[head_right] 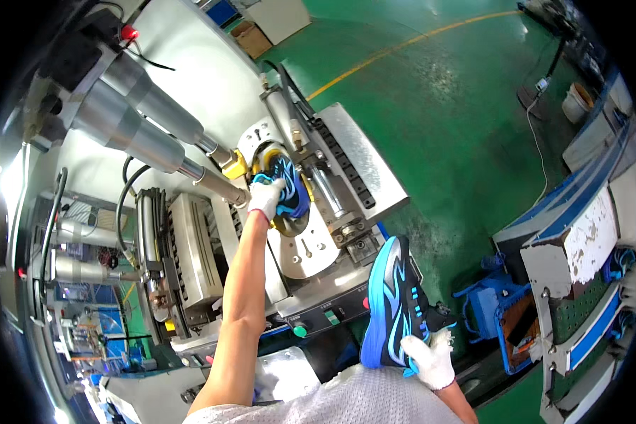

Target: The person repeatedly picks up blue and black sneaker uppers from a table, places them into a machine mold, presses a button to activate the machine, and then removes the shoes to place them back on the table. This cycle is performed multiple times.

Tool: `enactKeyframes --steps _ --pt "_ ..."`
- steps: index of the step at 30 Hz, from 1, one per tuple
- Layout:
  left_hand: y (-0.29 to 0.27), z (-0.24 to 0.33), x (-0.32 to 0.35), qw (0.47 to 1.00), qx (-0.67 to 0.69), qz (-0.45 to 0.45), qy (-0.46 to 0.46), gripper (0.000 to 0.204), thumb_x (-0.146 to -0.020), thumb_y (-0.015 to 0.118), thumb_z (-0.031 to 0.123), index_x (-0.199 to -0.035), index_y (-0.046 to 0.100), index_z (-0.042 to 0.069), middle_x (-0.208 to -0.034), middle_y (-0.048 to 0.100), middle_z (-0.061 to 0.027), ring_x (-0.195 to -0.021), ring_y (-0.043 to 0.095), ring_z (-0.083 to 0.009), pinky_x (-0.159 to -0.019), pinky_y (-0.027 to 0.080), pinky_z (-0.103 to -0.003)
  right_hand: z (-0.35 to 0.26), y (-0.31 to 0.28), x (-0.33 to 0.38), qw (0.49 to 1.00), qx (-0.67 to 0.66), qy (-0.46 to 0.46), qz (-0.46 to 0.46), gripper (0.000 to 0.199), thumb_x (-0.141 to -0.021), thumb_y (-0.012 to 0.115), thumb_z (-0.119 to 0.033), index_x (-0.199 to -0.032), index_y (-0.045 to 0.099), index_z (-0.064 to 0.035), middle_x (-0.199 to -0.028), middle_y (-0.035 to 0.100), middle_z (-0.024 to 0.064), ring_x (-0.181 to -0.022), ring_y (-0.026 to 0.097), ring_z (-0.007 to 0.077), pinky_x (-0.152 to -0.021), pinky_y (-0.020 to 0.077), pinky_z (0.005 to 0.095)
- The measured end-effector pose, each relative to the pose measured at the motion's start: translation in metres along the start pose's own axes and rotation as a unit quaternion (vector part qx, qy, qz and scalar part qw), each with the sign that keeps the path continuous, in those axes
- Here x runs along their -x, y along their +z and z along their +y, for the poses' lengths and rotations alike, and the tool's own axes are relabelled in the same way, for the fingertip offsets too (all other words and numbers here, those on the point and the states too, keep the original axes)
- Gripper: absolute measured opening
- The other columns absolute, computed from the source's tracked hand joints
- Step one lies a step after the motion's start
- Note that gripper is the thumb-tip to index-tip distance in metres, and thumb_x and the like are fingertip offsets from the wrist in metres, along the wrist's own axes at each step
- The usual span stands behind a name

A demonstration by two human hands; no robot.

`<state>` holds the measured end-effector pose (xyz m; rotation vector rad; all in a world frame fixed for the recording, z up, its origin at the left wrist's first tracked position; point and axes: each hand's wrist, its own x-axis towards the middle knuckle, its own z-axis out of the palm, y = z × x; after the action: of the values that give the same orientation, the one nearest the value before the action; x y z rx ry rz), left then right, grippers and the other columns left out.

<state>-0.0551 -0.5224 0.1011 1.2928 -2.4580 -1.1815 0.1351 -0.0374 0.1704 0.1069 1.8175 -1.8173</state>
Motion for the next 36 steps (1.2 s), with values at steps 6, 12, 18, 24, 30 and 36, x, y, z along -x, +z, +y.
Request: enactKeyframes --steps 6,12,18,24,30,36 --pt "-0.078 -0.005 0.118 0.993 0.068 0.044 0.085 0.044 -0.084 0.079 0.028 -0.115 0.070 -0.002 -0.104 0.073 -0.0096 -0.091 0.068 -0.0198 -0.082 0.055 -0.034 -0.025 0.029 -0.035 0.997 0.026 -0.016 0.076 0.028 -0.087 0.076 -0.020 -0.101 0.062 0.0012 -0.088 0.062 0.0019 -0.078 0.057 0.0121 -0.071 0.0497 0.0312" --pt "-0.162 -0.088 0.282 0.978 0.164 -0.111 0.065 0.052 -0.085 0.077 0.022 -0.129 0.064 -0.001 -0.112 0.073 -0.0103 -0.095 0.066 -0.0180 -0.087 0.053 -0.034 -0.140 0.145 -0.186 0.979 -0.067 -0.026 -0.192 0.035 -0.090 0.074 -0.013 -0.122 0.063 -0.0022 -0.110 0.069 0.0101 -0.094 0.068 0.0161 -0.081 0.0585 0.0323" --pt "-0.177 -0.225 0.440 0.969 -0.078 -0.110 -0.208 0.078 -0.074 0.083 0.051 -0.120 0.064 -0.009 -0.111 0.071 -0.0227 -0.103 0.070 -0.0311 -0.094 0.054 -0.041 -0.068 0.305 -0.389 0.773 0.596 -0.216 -0.020 0.051 -0.088 0.058 -0.043 -0.117 0.068 -0.0021 -0.127 0.066 0.0230 -0.115 0.065 0.0363 -0.101 0.0492 0.0473" --pt "-0.150 -0.320 0.536 0.874 -0.033 0.101 -0.474 0.068 -0.080 0.078 0.048 -0.120 0.059 -0.003 -0.116 0.067 -0.0244 -0.107 0.066 -0.0404 -0.096 0.051 -0.048 -0.040 0.299 -0.432 0.787 0.578 -0.216 -0.010 0.057 -0.084 0.061 -0.054 -0.098 0.070 0.0001 -0.105 0.071 0.0271 -0.103 0.070 0.0420 -0.088 0.0518 0.0495" --pt "-0.060 -0.479 0.504 0.856 0.022 0.290 -0.427 0.080 -0.080 0.079 0.034 -0.144 0.044 0.002 -0.131 0.062 -0.0243 -0.118 0.063 -0.0388 -0.100 0.049 -0.044 -0.046 0.315 -0.436 0.781 0.564 -0.259 -0.069 0.061 -0.082 0.075 -0.048 -0.121 0.066 -0.0008 -0.114 0.072 0.0203 -0.106 0.069 0.0352 -0.089 0.0527 0.0460" --pt "-0.035 -0.519 0.493 0.853 -0.014 0.385 -0.353 0.085 -0.079 0.081 0.040 -0.142 0.046 -0.003 -0.135 0.057 -0.0266 -0.123 0.059 -0.0399 -0.105 0.045 -0.046 0.001 0.326 -0.213 0.750 0.401 -0.520 -0.073 0.077 -0.091 0.072 -0.046 -0.141 0.046 0.0061 -0.141 0.055 0.0233 -0.128 0.057 0.0327 -0.107 0.0439 0.0409"
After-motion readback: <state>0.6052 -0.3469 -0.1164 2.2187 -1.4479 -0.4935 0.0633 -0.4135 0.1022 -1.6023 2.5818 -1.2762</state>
